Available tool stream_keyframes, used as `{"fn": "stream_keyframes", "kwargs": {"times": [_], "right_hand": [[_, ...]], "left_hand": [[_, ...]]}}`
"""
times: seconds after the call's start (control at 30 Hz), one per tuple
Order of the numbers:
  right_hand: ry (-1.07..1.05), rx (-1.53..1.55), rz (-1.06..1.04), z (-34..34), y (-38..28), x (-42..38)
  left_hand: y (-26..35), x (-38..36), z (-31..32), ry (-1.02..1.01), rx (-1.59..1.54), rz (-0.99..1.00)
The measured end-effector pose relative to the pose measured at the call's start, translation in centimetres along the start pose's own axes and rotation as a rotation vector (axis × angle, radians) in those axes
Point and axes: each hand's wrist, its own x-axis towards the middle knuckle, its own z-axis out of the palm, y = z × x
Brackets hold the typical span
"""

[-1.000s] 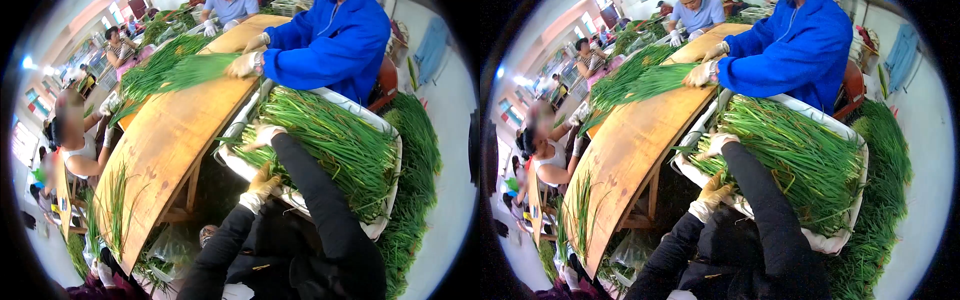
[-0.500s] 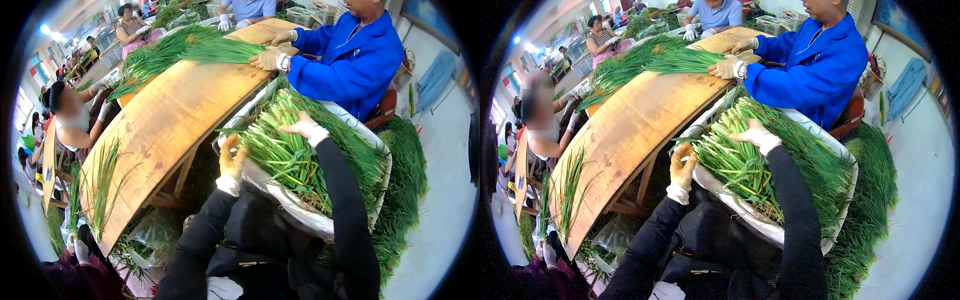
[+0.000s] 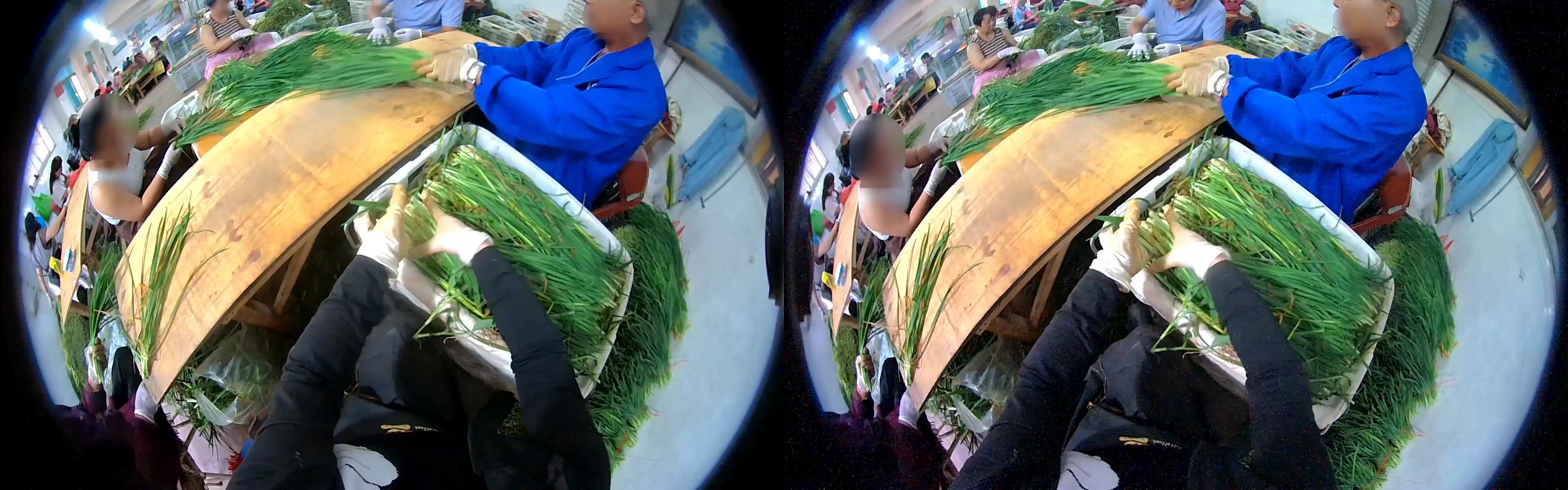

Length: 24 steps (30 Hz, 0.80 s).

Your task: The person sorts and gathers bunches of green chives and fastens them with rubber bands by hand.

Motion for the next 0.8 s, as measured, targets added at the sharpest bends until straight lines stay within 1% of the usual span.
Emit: {"fn": "stream_keyframes", "kwargs": {"times": [0.03,0.07,0.13,0.17,0.2,0.23,0.27,0.33,0.37,0.4,0.47,0.53,0.6,0.73,0.8], "right_hand": [[0.095,-0.128,0.006,1.2,-0.5,0.1],[0.087,-0.127,0.006,1.5,-0.7,0.2],[0.097,-0.283,0.242,0.4,-3.4,-1.4],[0.136,-0.322,0.226,0.2,-2.6,-0.9],[0.249,-0.161,0.157,0.6,0.5,0.7],[0.283,0.029,0.115,-0.5,1.7,1.0],[0.314,0.216,0.074,-1.6,2.5,1.0],[0.367,0.334,-0.225,-3.8,1.2,-1.1],[0.512,0.152,-0.156,-4.1,2.0,-1.2],[0.397,0.508,-0.225,-5.2,0.7,-2.9],[0.496,0.291,-0.231,-7.8,-0.6,-5.5],[0.579,0.463,-0.396,-10.8,-1.5,-8.1],[0.675,0.296,-0.391,-15.0,-3.3,-11.4],[0.773,0.418,-0.470,-20.4,-8.9,-15.8],[0.807,0.338,-0.499,-23.1,-9.8,-16.3]], "left_hand": [[0.6,-1.2,1.1,0.013,0.228,0.128],[0.9,-2.0,1.6,0.025,0.456,0.253],[1.8,-2.1,1.0,-0.093,0.130,-0.051],[2.4,-2.2,0.7,-0.113,-0.016,-0.210],[3.5,-3.1,0.9,-0.137,0.260,-0.036],[4.0,-3.7,1.0,-0.158,0.534,0.138],[3.7,-3.7,1.6,-0.051,0.693,0.348],[2.6,-4.3,3.3,-0.035,1.345,0.810],[2.0,-4.8,3.9,-0.201,1.585,0.729],[0.6,-6.1,4.8,-0.222,1.827,0.592],[-2.1,-5.9,3.8,-0.482,2.091,0.260],[-4.2,-6.6,2.6,-0.423,2.134,0.330],[-4.2,-6.7,2.5,-0.424,2.107,0.341],[-3.8,-6.4,2.2,-0.463,2.104,0.354],[-3.0,-5.6,2.0,-0.528,2.040,0.271]]}}
